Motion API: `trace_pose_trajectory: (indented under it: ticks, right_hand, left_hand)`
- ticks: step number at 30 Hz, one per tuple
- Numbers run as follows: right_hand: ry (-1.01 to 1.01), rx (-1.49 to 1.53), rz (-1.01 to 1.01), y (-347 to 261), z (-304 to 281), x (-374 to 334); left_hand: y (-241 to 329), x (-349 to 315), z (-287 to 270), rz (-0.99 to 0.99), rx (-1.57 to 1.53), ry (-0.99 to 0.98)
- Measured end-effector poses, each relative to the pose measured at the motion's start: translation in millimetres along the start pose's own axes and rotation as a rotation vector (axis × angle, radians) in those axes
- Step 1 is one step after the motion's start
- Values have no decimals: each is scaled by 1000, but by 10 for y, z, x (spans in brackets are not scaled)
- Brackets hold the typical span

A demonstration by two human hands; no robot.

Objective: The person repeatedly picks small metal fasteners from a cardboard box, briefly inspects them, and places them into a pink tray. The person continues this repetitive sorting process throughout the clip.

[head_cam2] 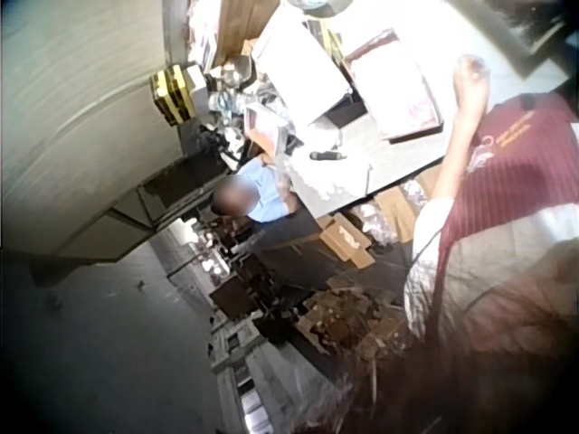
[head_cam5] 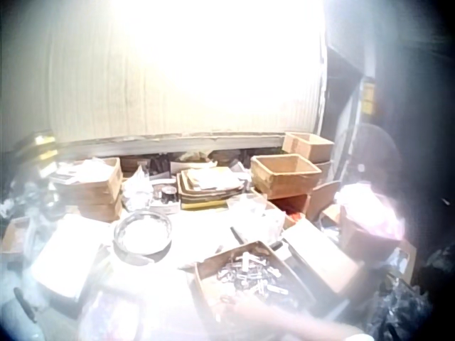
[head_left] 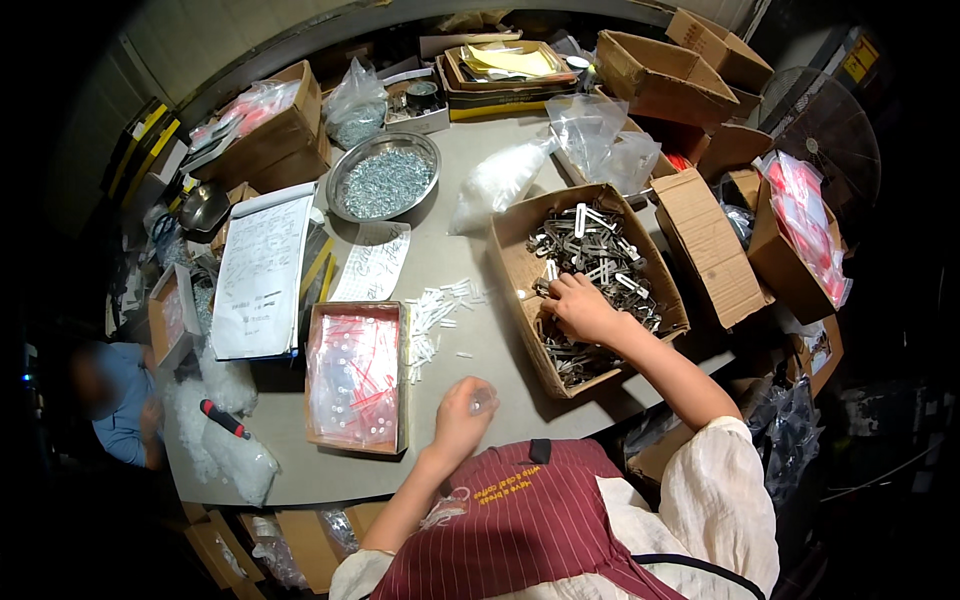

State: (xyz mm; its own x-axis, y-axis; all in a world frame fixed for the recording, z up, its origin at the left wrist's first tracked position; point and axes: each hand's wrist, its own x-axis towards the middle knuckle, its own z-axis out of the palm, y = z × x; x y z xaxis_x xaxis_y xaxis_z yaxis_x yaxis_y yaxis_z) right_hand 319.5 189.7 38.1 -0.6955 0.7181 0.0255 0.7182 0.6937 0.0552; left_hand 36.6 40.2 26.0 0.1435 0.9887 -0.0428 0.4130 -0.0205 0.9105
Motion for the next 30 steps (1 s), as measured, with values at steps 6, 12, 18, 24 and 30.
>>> trace_pose_trajectory:
  ticks: [6,12,18,24,30]
  right_hand:
    - [55,-71,-113,145,-85,125]
    - [241,311,197,146,-684,-17]
    - [405,399,49,-404,-1139,-113]
    - [484,223,-140,-809,-1228,-84]
    - [572,198,-181,-949,-1249,-23]
  left_hand:
    - [-59,-41,-5,23,51,5]
    - [-98,-125,-106,-62,-43,87]
    - [573,102,-267,20,-142,134]
    - [1011,238,-421,-92,-68,-8]
    - [841,248,-435,-170,-401,-169]
